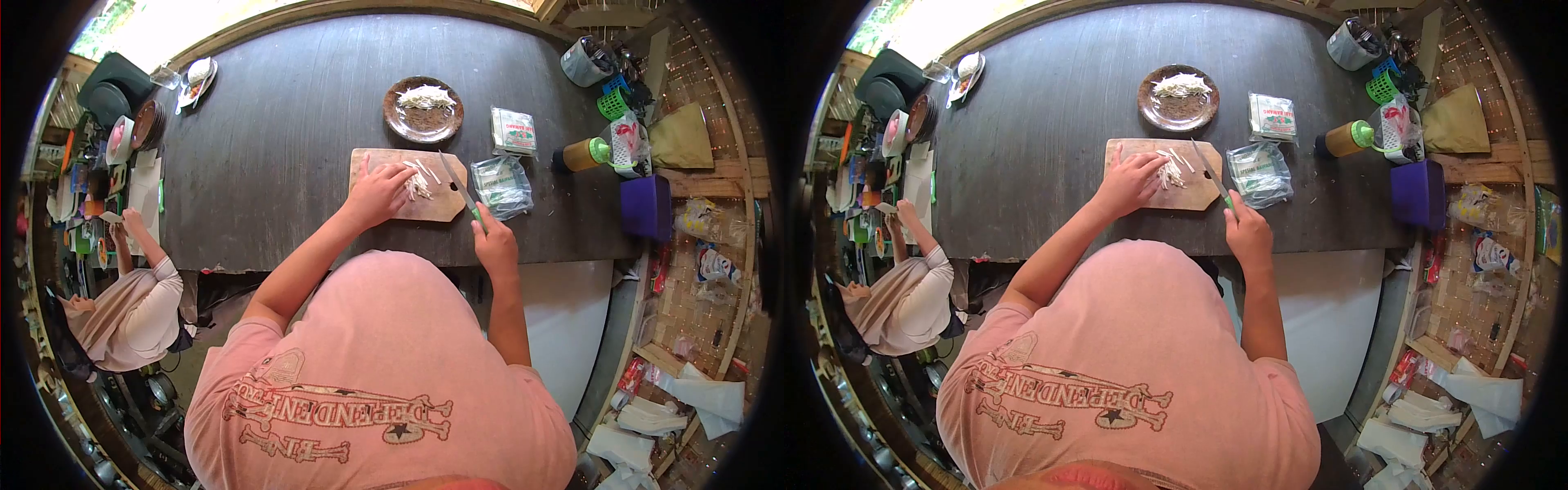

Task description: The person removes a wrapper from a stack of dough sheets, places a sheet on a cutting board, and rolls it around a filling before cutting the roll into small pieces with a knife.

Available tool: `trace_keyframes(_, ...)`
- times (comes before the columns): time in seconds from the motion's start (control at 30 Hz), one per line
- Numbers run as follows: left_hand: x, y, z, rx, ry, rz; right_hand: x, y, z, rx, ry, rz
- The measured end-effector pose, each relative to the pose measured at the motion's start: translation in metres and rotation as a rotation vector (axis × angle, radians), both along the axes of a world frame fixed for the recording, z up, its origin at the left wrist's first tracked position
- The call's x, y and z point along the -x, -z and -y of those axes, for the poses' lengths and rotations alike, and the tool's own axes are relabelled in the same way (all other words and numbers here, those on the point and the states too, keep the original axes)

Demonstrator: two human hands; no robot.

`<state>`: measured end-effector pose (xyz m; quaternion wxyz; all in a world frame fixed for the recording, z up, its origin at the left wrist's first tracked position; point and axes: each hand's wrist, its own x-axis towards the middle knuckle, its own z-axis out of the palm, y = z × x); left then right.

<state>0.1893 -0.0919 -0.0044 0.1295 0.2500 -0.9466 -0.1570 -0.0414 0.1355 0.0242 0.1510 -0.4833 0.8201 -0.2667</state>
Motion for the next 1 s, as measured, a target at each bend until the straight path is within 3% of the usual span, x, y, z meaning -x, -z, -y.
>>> trace_keyframes(0.2,-0.020,-0.002,0.001,0.026,0.005,-0.035,-0.019,0.005,-0.004,-0.184,-0.047,-0.019)
trace_keyframes(0.4,-0.029,-0.004,-0.009,0.015,0.008,-0.039,-0.019,-0.002,0.008,-0.058,-0.010,0.025)
trace_keyframes(0.5,-0.036,-0.002,-0.010,0.018,0.009,-0.053,-0.020,0.004,0.012,-0.161,-0.008,-0.030)
trace_keyframes(0.63,-0.051,-0.006,-0.011,0.002,-0.108,-0.058,-0.025,0.009,0.007,-0.159,-0.108,-0.117)
trace_keyframes(0.8,-0.066,-0.008,-0.002,-0.041,-0.231,-0.049,-0.030,0.010,0.006,0.027,-0.099,-0.065)
trace_keyframes(1.0,-0.065,0.005,0.003,0.009,-0.163,-0.107,-0.056,0.009,0.002,-0.108,-0.211,-0.008)
